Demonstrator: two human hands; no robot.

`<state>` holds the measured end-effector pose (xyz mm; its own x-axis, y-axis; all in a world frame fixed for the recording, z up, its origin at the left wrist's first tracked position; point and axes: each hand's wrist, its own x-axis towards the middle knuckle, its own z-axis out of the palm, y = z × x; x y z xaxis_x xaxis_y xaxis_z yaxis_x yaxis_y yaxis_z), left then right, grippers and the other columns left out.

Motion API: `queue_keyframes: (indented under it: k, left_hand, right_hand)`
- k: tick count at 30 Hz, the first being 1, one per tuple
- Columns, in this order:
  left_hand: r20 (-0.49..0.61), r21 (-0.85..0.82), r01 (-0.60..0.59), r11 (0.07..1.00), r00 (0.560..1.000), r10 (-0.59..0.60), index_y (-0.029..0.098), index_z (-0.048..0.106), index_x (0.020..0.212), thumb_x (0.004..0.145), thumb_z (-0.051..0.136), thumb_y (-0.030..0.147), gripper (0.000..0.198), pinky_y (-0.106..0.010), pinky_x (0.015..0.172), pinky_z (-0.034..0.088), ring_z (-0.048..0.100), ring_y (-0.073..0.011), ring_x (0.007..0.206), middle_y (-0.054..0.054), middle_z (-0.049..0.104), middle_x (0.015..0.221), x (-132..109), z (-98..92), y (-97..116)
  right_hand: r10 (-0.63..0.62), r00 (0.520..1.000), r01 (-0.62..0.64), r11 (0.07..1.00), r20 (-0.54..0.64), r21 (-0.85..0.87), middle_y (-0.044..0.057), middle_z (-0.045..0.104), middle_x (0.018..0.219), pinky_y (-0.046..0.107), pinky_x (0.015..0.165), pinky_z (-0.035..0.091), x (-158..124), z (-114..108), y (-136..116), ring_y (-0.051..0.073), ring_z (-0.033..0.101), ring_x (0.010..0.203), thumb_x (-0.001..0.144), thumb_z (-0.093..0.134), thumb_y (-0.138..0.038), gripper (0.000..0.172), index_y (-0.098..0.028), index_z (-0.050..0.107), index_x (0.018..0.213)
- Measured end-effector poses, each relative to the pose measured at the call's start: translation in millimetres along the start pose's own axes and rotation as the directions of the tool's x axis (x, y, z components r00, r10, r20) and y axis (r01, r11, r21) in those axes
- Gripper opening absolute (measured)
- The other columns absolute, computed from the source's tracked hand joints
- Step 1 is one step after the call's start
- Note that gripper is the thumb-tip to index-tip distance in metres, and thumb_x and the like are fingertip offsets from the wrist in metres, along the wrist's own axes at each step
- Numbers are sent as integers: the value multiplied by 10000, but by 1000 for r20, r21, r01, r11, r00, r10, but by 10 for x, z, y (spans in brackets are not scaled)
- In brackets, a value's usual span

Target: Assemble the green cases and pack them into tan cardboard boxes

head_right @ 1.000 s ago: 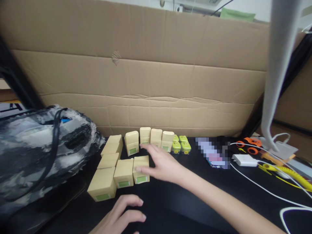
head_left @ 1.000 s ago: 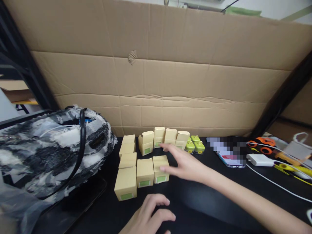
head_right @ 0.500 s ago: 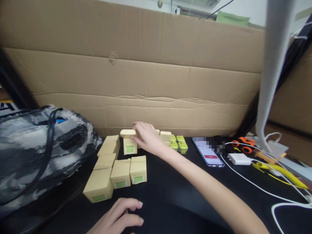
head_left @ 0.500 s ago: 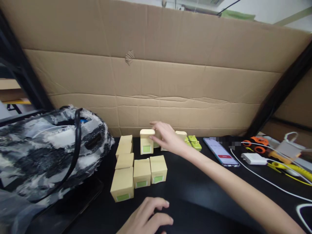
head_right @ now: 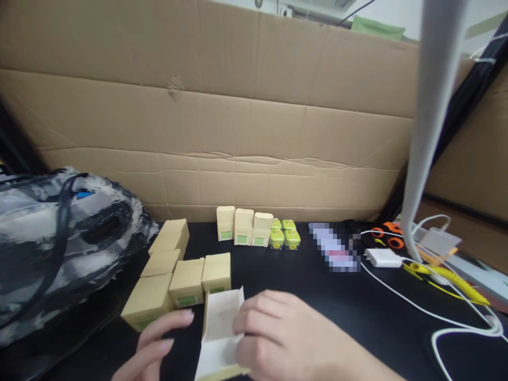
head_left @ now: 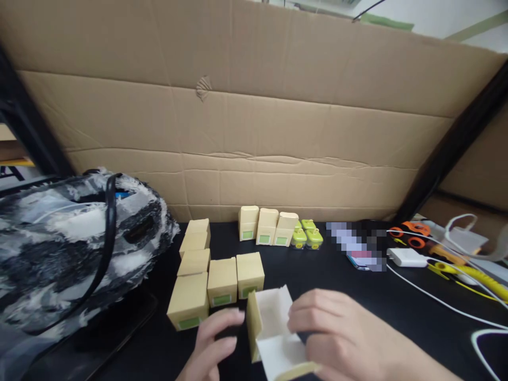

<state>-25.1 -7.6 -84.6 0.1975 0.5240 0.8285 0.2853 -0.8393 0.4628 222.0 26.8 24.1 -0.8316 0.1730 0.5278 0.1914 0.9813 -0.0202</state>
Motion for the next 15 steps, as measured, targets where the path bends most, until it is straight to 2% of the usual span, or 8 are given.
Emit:
queue_keyframes:
  k: [2, 4, 5, 6, 8, 11, 13, 15]
  left_hand:
    - [159, 82, -66, 994, 986, 52, 272, 357, 1387, 942, 491, 443, 496, -442, 994, 470, 481, -305, 1247, -141, 495, 1322, 51, -33, -2]
    - [295, 138, -126, 982, 952, 80, 234, 402, 1379, 973, 414, 437, 454, -403, 1065, 411, 407, -290, 1327, -139, 485, 1348, 95, -55, -3]
    - [322, 154, -138, 978, 943, 83, 228, 428, 1355, 975, 433, 388, 412, -368, 1085, 387, 392, -269, 1340, -125, 493, 1333, 110, -60, 3]
    - [316, 160, -124, 979, 946, 69, 231, 447, 1321, 964, 469, 336, 373, -340, 1094, 374, 393, -250, 1339, -109, 501, 1306, 119, -61, 18]
    - [236, 135, -24, 991, 972, -8, 255, 462, 1221, 935, 521, 278, 292, -319, 1080, 381, 425, -228, 1308, -79, 503, 1246, 128, -58, 70]
    - [143, 69, 171, 983, 973, -180, 270, 461, 1040, 937, 490, 419, 184, -345, 1017, 423, 454, -248, 1279, -72, 497, 1206, 145, -57, 177]
    - [184, 26, 262, 965, 947, -262, 273, 461, 974, 946, 388, 543, 281, -358, 954, 459, 486, -266, 1257, -79, 510, 1256, 173, -68, 241]
    - [247, -10, 327, 945, 917, -315, 283, 464, 944, 960, 281, 586, 354, -359, 930, 473, 516, -258, 1246, -64, 503, 1368, 213, -88, 287]
  right_hand:
    - [-12, 1000, 12, 1000, 7, -22, 35, 698, 922, 282, 721, 503, -44, 109, -36, 169, 623, 870, 1023, 313, -215, 260, -199, 551, 920]
    - [-9, 1000, 9, 1000, 4, 21, 37, 697, 916, 284, 723, 493, -66, 154, -46, 165, 622, 851, 1034, 295, -242, 270, -195, 543, 936]
    - [6, 1000, -6, 998, 5, 67, 40, 693, 903, 292, 726, 489, -70, 153, -45, 164, 620, 830, 1037, 295, -282, 273, -195, 532, 933]
    - [29, 1000, -28, 992, -5, 127, 38, 685, 876, 299, 722, 484, -70, 142, -44, 161, 615, 795, 1035, 303, -330, 276, -199, 519, 923]
    - [119, 992, -103, 959, -47, 263, 25, 656, 813, 297, 701, 471, -66, 112, -43, 150, 598, 738, 1017, 350, -400, 269, -209, 497, 896]
    - [353, 934, -302, 855, -46, 422, 16, 609, 793, 273, 664, 445, -68, 106, -53, 140, 565, 718, 967, 493, -372, 187, -216, 489, 864]
    - [443, 897, -389, 772, 14, 502, 25, 587, 823, 273, 664, 436, -78, 133, -55, 146, 539, 733, 921, 566, -399, 210, -211, 500, 854]
    - [475, 878, -415, 691, 61, 591, 20, 553, 811, 274, 665, 426, -90, 161, -46, 148, 510, 728, 926, 526, -468, 284, -206, 509, 819]
